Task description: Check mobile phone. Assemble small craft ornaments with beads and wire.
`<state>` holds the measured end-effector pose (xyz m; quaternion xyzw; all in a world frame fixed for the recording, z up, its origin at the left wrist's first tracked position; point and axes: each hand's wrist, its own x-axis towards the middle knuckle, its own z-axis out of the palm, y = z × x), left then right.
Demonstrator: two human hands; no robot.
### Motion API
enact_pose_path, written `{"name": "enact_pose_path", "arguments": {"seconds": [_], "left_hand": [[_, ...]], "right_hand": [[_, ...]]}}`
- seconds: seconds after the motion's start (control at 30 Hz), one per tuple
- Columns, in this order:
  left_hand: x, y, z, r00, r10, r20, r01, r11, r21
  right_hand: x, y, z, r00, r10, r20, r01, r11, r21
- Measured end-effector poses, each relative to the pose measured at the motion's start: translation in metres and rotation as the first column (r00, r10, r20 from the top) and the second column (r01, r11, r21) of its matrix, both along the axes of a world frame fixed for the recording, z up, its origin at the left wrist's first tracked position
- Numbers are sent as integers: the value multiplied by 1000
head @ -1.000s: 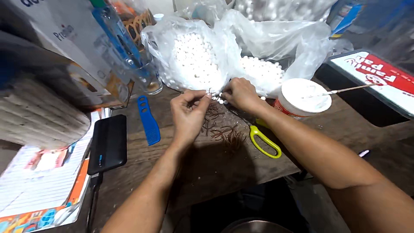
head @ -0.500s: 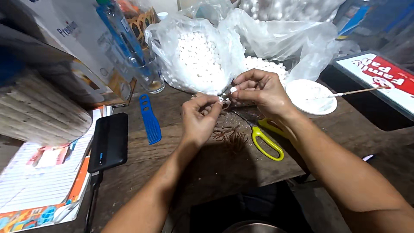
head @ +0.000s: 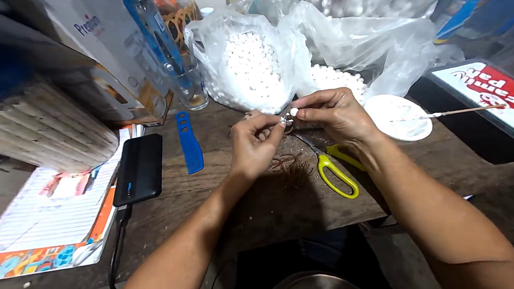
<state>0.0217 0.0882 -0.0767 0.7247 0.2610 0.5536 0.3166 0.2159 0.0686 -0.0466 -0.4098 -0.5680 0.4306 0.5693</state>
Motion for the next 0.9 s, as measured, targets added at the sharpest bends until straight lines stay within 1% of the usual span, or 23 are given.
{"name": "enact_pose_path", "arguments": {"seconds": [0.23, 0.33, 0.43, 0.53, 0.63, 0.9], "left_hand": [[0, -2, 0, 999, 26, -43, -26, 1000, 5], [1, -1, -1, 999, 36, -34, -35, 999, 22], [1, -2, 0, 999, 22, -35, -22, 1000, 14], [-1, -5, 3, 998, 7, -69, -7, 1000, -6], [-2, -5, 3, 996, 9, -89, -9, 1000, 6], [1, -3, -1, 998, 31, -51, -30, 999, 20]], "right_hand": [[-2, -1, -1, 1000, 7, -29, -7, 1000, 2], [-2, -2, -1, 1000, 6, -20, -6, 1000, 5], [-3, -2, -1, 1000, 8, -14, -8, 1000, 11], [-3, -2, -1, 1000, 9, -15, -9, 1000, 11], [-3, -2, -1, 1000, 10, -16, -10, 1000, 14], [-2, -3, 0, 1000, 19, -3, -19, 1000, 9]]}}
